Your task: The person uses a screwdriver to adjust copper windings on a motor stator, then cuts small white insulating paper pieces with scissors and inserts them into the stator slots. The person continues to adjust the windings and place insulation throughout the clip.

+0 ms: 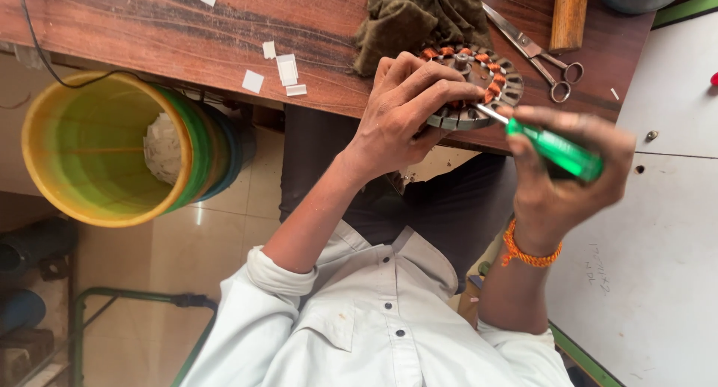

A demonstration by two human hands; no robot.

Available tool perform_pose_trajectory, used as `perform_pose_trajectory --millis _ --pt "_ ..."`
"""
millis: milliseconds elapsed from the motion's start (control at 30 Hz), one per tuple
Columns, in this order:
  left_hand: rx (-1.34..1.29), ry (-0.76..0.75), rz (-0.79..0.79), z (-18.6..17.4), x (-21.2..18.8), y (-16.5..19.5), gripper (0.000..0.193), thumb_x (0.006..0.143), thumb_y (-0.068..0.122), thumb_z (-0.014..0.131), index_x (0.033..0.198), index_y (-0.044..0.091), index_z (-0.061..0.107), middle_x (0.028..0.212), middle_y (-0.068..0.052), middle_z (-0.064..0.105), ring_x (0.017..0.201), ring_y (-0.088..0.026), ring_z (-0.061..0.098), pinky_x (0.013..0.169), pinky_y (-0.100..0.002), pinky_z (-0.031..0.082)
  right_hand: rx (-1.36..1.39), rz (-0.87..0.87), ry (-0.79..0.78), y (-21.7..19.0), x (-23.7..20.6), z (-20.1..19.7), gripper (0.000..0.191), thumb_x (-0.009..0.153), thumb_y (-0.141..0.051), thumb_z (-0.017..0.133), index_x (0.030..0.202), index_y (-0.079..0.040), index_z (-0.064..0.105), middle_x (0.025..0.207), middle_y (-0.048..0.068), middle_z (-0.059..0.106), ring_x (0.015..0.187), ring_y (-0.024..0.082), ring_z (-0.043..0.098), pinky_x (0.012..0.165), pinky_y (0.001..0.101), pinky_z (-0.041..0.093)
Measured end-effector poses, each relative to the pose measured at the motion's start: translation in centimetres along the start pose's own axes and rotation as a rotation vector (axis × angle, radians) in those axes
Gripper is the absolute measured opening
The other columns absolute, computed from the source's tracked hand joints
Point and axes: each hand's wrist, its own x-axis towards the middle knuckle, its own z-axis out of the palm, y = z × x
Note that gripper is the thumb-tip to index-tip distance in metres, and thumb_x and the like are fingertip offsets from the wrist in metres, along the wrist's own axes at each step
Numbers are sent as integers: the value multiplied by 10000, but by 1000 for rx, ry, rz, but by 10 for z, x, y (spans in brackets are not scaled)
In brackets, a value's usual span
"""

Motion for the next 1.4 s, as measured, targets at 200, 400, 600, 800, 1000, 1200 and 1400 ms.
perform_pose_trajectory --millis 200,400,600,800,1000,1200,1400 --pt "-46 -61 77 2 6 -4 566 831 187 928 1305 262 628 1222 80 616 1122 -193 520 994 -377 391 -19 -85 61 14 -15 -21 304 1037 -44 788 1172 -21 516 1109 268 730 940 317 776 781 365 668" --pt "-95 18 87 7 1 -8 616 776 105 887 1320 248 636 1229 76 628 1124 -189 547 963 -341 415 139 -109 231 14 -13 -56 355 982 -137 810 1192 -55 535 981 187 714 904 279 772 792 433 654" --pt "-88 38 96 9 0 -8 627 744 185 938 1293 206 635 1198 45 626 1070 -213 549 966 -387 395 88 -102 151 30 -17 -55 396 1020 -154 815 1220 -75 482 1041 191 715 972 277 791 831 441 658" --pt "-86 38 82 7 1 -6 631 721 151 921 1283 203 638 1196 47 626 1068 -211 550 968 -385 397 20 -101 80 28 -14 -46 371 1053 -127 804 1209 -52 476 1047 204 706 998 294 790 867 429 663" --pt "-70 19 86 10 2 -7 675 741 122 906 1360 246 664 1154 78 614 1058 -190 538 944 -367 402 -90 -145 30 8 -14 -25 321 1051 -94 788 1158 -12 496 1080 246 714 991 304 784 843 374 688" --pt "-25 -2 54 9 1 -2 605 791 142 905 1326 274 654 1221 99 636 1085 -178 538 978 -366 394 -142 -149 -73 -9 12 -17 296 1086 -26 769 1185 7 492 1076 256 702 997 326 787 833 370 660" --pt "-69 9 49 7 4 -1 568 817 189 921 1313 275 659 1238 100 646 1095 -172 531 982 -356 402 -165 -209 -153 -10 31 -17 325 1099 -108 761 1203 24 483 1059 238 728 986 321 791 804 344 678"
